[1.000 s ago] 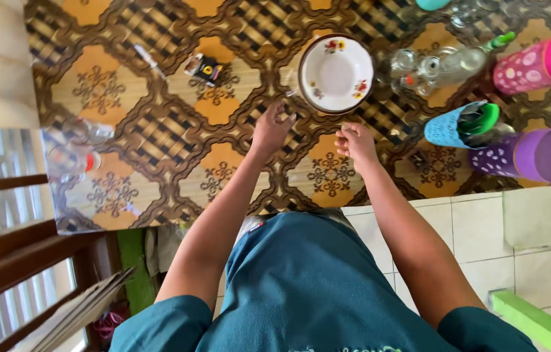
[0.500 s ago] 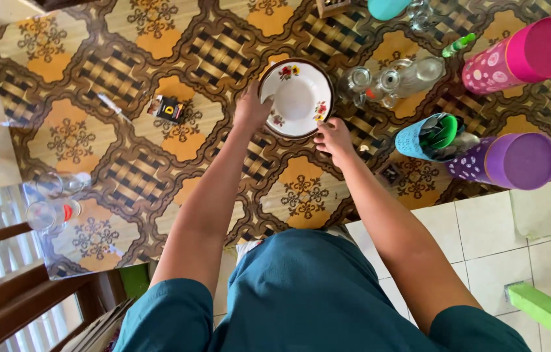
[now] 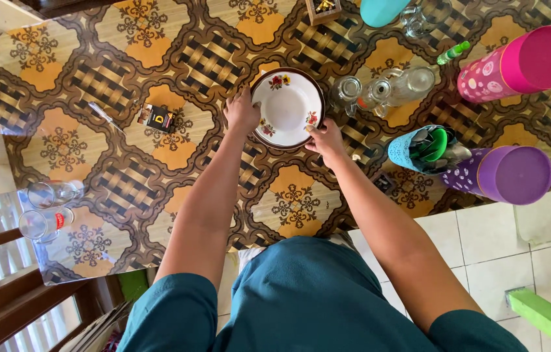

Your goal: Organizing and moving various objects like plates, bottles, and containers on a table.

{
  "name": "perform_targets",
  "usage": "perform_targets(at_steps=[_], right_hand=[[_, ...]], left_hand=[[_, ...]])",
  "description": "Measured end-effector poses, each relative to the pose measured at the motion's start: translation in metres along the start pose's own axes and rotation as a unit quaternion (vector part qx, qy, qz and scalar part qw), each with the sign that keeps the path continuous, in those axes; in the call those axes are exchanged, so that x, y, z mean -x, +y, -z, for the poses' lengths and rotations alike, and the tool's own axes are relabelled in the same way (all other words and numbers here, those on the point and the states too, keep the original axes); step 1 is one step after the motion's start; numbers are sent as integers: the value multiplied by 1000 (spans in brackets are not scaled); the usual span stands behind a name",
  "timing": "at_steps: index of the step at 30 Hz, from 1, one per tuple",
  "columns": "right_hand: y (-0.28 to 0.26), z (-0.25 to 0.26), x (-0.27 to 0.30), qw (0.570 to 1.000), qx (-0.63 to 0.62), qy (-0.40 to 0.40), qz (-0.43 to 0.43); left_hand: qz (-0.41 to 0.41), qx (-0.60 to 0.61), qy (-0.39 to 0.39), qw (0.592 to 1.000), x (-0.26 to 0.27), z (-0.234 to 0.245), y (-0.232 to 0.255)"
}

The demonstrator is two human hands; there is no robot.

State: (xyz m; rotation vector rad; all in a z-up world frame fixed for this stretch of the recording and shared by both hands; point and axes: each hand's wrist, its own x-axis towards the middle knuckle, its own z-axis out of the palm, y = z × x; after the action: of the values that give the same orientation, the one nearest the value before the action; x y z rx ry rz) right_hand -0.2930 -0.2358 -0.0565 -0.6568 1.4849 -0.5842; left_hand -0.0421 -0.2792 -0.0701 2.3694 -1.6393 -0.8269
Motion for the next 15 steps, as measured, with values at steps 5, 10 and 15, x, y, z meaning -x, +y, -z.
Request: perform_targets(at_steps=[5,10,15], right_hand=[[10,7,19,1000,-22,9,-14],[19,15,50,1000,-6,6,-12],[33,22,82,1000,7,15,-3]], left_hand=[[9,-6,-35,999,21,12,16],[-21,21,-22,999,48,0,9],[-43,35,31,998,98,0,-5]])
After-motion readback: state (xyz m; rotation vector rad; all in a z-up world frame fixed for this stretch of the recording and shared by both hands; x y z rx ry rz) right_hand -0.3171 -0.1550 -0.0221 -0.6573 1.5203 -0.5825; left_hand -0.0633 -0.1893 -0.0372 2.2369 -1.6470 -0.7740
